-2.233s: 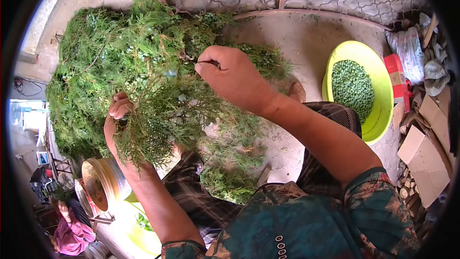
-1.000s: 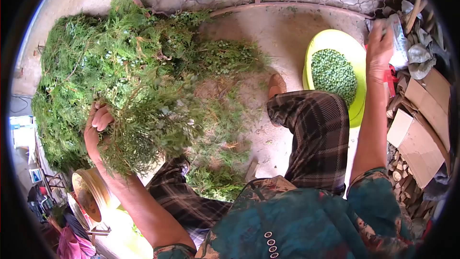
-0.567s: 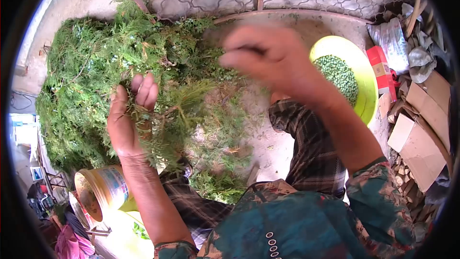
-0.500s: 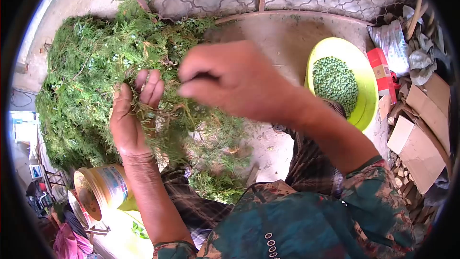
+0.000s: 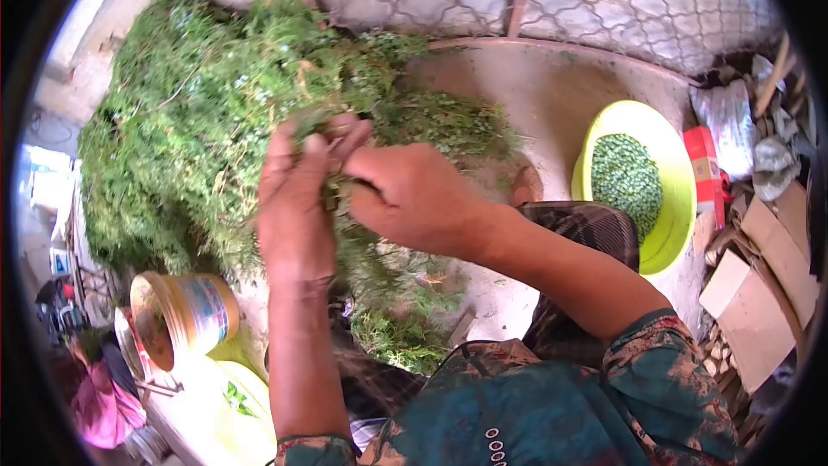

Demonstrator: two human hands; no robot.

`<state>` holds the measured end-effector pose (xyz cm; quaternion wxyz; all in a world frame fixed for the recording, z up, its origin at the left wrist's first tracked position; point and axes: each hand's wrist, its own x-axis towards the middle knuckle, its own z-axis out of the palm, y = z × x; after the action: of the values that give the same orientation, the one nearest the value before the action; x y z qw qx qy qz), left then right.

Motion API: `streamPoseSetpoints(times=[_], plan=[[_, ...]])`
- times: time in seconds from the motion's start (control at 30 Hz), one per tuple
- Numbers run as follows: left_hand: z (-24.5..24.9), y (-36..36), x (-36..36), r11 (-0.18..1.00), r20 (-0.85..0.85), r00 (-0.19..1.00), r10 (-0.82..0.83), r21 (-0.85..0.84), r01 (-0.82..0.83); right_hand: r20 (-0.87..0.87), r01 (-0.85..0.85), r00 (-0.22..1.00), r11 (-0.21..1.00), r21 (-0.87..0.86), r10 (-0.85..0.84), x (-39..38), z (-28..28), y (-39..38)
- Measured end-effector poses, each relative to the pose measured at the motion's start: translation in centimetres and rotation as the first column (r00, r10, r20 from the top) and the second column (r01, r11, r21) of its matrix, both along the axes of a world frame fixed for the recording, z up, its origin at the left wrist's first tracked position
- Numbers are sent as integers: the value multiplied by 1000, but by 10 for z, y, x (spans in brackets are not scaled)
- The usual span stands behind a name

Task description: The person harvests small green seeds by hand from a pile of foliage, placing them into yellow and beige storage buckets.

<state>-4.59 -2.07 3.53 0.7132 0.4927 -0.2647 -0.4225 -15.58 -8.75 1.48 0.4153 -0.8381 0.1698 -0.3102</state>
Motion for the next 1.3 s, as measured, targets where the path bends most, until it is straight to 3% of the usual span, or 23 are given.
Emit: streamPoseSetpoints(times=[0.17, 0.27, 0.33, 0.37, 0.43, 0.5, 0.57, 0.6, 0.7, 0.87, 0.9, 0.93, 0.97, 1.03, 1.07, 1.1, 1.13, 1.2, 1.27, 1.3], plan=[[-9, -3, -5, 1000, 56, 998, -10, 2, 10, -29, 72, 997, 997, 30, -72, 0, -5, 4], [-17, -5, -7, 999, 153, 988, -26, 25, 22, -76, 55, 996, 990, 133, -45, -2, -6, 0], [-21, -5, -8, 999, 231, 972, -27, 42, 18, -70, 28, 998, 940, 341, -5, -1, -9, -3], [-25, -6, -8, 999, 226, 974, -3, 39, -6, -76, 8, 997, 941, 338, 19, -1, -12, -3], [-36, -7, -8, 992, 431, 901, -54, 125, 0, -115, 32, 993, 970, 241, -4, -2, -19, -3], [-40, -7, -9, 992, 465, 885, -27, 122, -34, -53, -29, 998, 958, 287, 46, -6, -30, -10], [-40, -7, -10, 991, 791, 607, 81, 2, -135, 13, -86, 996, 940, 329, 87, -10, -25, -14], [-40, -6, -10, 989, 788, 610, 91, -1, -146, -51, -57, 995, 890, 452, 90, -15, -16, -14], [-41, -6, -13, 985, 907, 399, 136, -81, -152, -122, -26, 983, 759, 651, 138, -20, -9, -14], [-27, 0, -19, 980, 921, 390, -1, 78, -183, -192, 44, 959, 563, 826, 207, -27, -5, -21], [-25, 1, -19, 977, 920, 386, -67, 140, -163, -289, 117, 954, 796, 594, 75, -28, -7, -27], [-26, 1, -19, 976, 918, 390, -66, 140, -165, -337, 186, 938, 937, 296, -80, -30, -8, -33], [-27, 0, -19, 965, 923, 367, -119, 194, -174, -342, 187, 936, 937, 294, -79, -35, -7, -45], [-34, -2, -21, 953, 919, 357, -167, 244, -181, -201, 329, 936, 923, 198, -290, -46, 5, -60], [-41, -4, -22, 955, 942, 275, -194, 245, -165, -153, 378, 922, 911, 165, -355, -46, 17, -58], [-45, -4, -24, 957, 957, 191, -217, 248, -152, -125, 275, 960, 919, 284, -249, -47, 32, -51], [-44, -4, -27, 957, 955, 206, -212, 246, -154, -86, 166, 986, 902, 399, -143, -42, 46, -39], [-40, -1, -32, 890, 890, 114, -441, 450, -73, -82, -70, 992, 957, 280, 97, -28, 55, -14], [-41, 0, -38, 863, 860, 92, -502, 505, -16, -157, -275, 946, 958, 83, 285, -12, 47, 9], [-41, 1, -39, 858, 854, 96, -512, 513, 14, -165, -273, 945, 958, 83, 284, -7, 45, 19]])
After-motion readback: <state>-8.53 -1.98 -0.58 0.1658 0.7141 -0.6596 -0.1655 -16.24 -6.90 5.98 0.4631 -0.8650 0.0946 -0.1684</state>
